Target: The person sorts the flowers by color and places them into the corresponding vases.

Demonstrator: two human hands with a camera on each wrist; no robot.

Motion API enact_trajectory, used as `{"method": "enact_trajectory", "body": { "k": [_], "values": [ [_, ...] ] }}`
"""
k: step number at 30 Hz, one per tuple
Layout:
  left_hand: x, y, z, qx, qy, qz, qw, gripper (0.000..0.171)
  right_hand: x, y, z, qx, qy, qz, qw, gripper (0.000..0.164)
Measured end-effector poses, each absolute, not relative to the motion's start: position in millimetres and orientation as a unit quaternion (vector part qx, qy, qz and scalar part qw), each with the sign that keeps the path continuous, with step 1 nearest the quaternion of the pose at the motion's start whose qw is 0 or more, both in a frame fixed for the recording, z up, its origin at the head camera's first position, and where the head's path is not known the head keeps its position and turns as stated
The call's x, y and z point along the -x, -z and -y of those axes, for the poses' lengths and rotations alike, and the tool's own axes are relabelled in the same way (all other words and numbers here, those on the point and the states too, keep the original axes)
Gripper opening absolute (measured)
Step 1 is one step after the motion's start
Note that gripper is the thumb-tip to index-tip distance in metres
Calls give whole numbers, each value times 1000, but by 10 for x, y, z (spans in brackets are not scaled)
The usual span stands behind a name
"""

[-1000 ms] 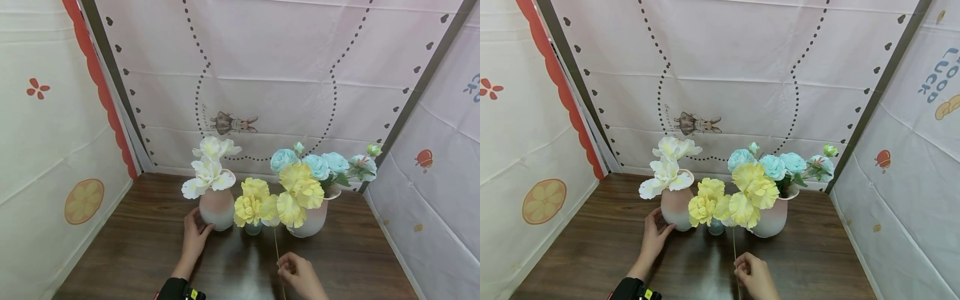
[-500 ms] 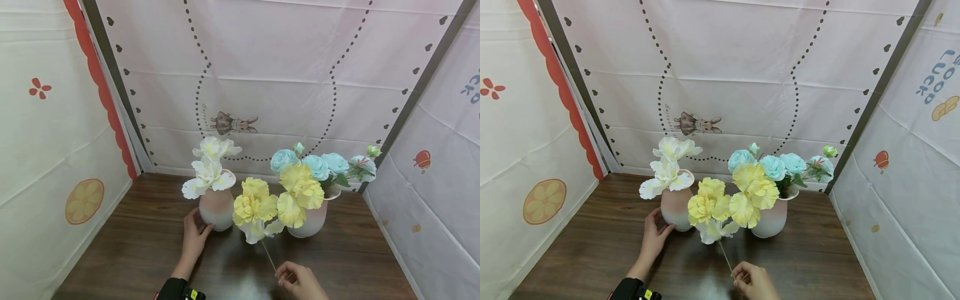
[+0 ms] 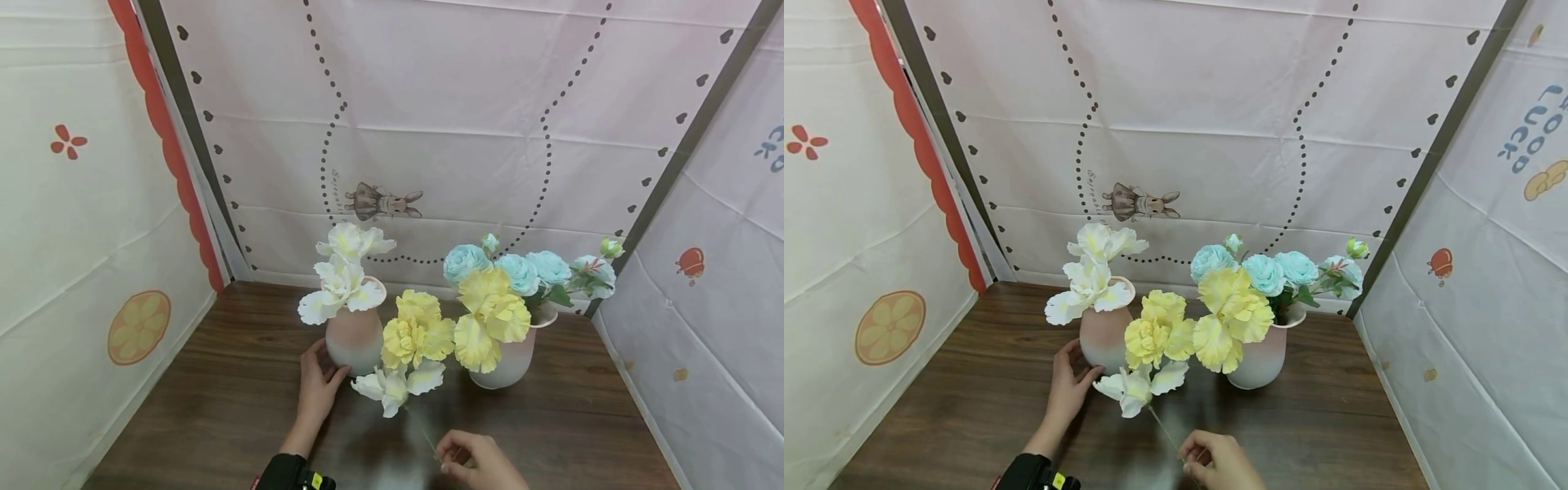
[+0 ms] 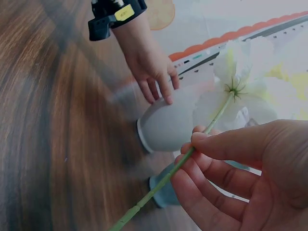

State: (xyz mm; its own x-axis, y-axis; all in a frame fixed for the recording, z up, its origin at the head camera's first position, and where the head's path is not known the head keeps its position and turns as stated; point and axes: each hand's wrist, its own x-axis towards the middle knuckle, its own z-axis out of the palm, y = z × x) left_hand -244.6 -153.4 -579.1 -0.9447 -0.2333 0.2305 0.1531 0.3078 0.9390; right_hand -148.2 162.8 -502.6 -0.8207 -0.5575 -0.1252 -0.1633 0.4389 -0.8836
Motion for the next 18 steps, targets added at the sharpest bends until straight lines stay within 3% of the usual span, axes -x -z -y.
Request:
{"method": "enact_trajectory", "body": {
  "k": [10,17,18],
  "values": [
    [2458,5783,1526,-48,585,795,152,68,1512,4727,-1443,251,489,-814,188,9],
    [2446,5775,1519,-62,563,809,161,58,1503,4544,-1289,266,494,-802,201,9],
    [2439,5785,1523,-45,555,811,181,54,1507,4522,-1270,266,496,-801,206,9]
  ]
}}
